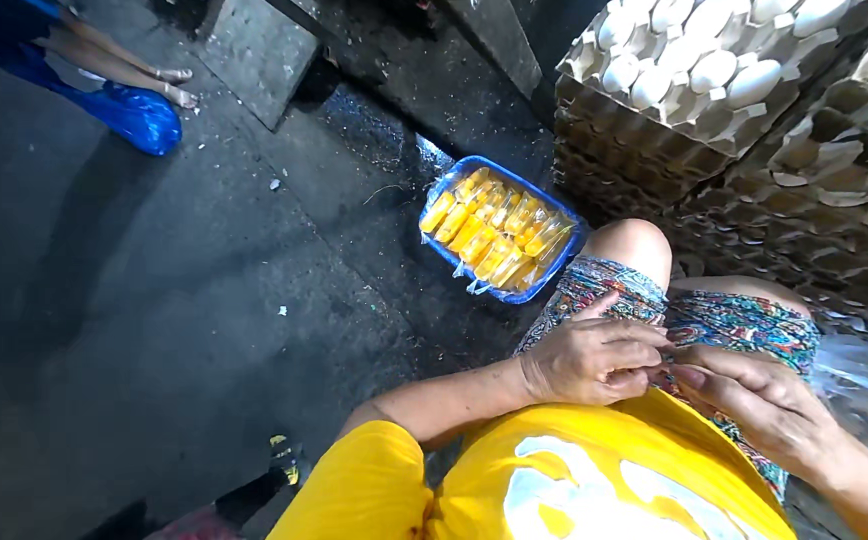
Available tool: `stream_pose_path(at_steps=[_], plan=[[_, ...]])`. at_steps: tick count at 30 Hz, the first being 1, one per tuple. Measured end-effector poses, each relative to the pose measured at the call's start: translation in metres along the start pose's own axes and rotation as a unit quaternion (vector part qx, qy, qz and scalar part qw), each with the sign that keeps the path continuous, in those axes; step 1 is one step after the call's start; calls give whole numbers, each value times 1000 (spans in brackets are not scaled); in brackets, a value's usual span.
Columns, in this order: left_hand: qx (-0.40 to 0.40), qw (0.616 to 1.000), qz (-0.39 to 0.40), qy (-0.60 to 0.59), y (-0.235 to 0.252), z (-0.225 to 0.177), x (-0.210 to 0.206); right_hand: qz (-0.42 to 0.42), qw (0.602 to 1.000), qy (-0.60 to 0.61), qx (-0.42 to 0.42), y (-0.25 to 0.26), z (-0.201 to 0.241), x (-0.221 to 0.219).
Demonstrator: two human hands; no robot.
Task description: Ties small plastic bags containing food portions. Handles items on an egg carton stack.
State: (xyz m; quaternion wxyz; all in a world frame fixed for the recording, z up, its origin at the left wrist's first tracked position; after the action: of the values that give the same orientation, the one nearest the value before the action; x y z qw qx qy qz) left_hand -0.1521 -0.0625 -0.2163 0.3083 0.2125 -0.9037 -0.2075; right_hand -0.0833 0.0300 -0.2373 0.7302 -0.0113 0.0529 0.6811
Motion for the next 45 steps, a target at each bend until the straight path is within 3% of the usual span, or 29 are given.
stream_pose_path(at_steps=[5, 10, 14, 22, 28, 37, 41, 45], plan=[[10, 999, -3, -35, 0, -1, -3, -37, 999, 16, 25, -3, 10, -4], [25, 997, -31, -68, 11, 7, -5, -106, 958, -243, 110, -6, 36, 7], [31, 995, -34, -85, 20, 15, -9, -112, 926, -350, 87, -9, 27, 13], [44, 994, -25, -93, 26, 17, -25, -200, 937, -243, 153, -12, 23, 21], [38, 992, -50, -106, 30, 18, -29, -234, 920, -270, 158, -5, 25, 30], [67, 990, -32, -123, 30, 28, -35, -196, 915, -324, 140, 14, 32, 31], [67, 990, -21, -125, 30, 25, -35, -164, 973, -151, 56, 14, 20, 43], [58, 992, -10, -116, 30, 18, -32, -130, 992, 6, -3, 4, 16, 37]])
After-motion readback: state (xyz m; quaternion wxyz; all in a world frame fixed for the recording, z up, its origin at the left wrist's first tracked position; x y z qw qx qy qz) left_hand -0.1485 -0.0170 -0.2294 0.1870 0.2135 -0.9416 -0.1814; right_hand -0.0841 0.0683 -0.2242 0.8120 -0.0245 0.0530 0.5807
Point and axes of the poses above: each hand's wrist, its own y-axis towards the middle knuckle, its own x-axis out of the back of the hand, z = x × y, the point moved 10 cm from there along y, towards the middle knuckle, and after that the axes turned 8 degrees about y, right-handed, at the moved point
